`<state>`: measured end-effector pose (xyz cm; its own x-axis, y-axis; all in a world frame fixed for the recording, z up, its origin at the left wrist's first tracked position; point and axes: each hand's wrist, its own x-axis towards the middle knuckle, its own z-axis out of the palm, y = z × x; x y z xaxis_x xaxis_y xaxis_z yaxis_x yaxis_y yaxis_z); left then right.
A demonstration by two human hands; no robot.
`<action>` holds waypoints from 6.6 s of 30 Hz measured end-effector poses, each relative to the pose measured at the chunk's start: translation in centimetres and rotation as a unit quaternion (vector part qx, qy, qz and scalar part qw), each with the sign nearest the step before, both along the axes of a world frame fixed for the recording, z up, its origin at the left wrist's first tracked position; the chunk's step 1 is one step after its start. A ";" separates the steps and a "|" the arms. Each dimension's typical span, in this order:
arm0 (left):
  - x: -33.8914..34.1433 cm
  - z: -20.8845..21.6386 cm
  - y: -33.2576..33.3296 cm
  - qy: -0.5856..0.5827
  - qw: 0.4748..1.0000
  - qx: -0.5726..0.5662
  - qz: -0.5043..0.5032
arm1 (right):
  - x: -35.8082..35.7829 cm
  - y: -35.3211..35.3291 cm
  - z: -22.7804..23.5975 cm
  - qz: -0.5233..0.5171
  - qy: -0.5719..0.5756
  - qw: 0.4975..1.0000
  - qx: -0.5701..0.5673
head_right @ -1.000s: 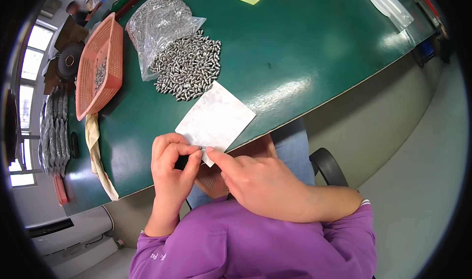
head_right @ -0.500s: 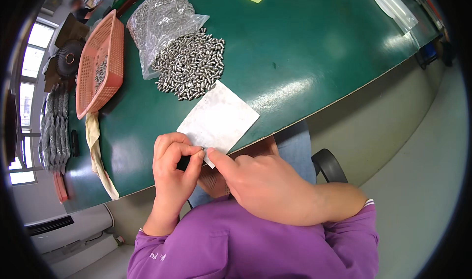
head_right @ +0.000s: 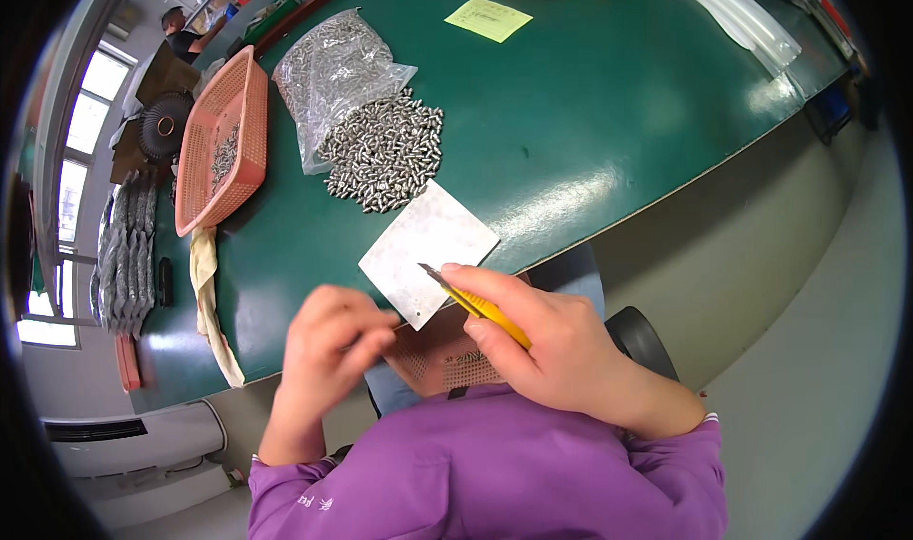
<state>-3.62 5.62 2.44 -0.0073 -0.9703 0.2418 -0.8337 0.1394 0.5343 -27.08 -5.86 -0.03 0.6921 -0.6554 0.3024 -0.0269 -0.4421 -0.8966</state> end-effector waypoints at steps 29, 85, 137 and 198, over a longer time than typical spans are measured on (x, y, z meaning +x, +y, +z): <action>-1.5 -2.1 -1.2 0.132 0.982 -0.082 0.108 | 1.1 0.7 -0.5 0.037 0.093 0.995 -0.020; -1.4 -3.2 -1.6 -0.001 0.989 -0.077 0.123 | 2.2 1.7 0.0 0.050 0.178 0.977 -0.104; 0.6 -0.5 -3.1 0.079 0.993 -0.043 0.081 | 0.7 0.6 -1.0 0.023 0.070 0.997 -0.032; -0.4 -0.9 -0.2 -0.013 0.999 -0.030 -0.018 | 1.8 0.8 0.0 0.054 0.121 0.991 0.004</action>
